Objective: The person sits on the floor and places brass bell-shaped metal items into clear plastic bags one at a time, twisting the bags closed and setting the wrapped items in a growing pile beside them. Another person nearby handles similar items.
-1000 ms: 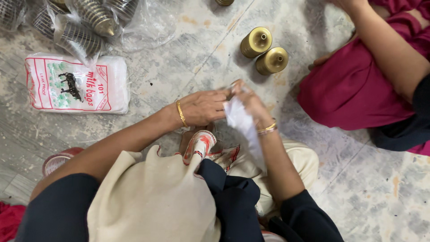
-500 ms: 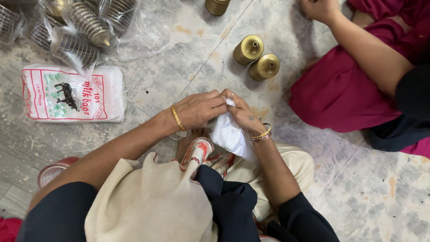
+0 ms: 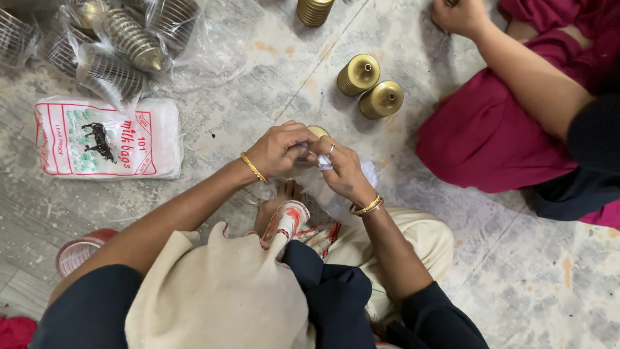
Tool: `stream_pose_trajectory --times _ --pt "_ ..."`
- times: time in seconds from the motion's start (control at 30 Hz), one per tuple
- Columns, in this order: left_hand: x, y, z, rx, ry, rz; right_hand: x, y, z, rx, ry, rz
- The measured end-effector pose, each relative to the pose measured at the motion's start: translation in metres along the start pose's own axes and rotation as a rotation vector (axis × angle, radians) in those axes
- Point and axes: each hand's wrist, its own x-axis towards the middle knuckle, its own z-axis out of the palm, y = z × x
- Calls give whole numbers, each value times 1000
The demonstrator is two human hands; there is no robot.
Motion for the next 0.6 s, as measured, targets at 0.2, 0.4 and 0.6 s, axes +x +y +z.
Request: stream_pose_trajectory --times 0.2,0.4,0.6 --pt "3 3 1 106 95 84 4 20 2 446 130 156" --pt "6 15 3 526 29 339 2 29 3 721 85 364" --pt "7 15 4 746 -63 411 2 29 12 749 109 364"
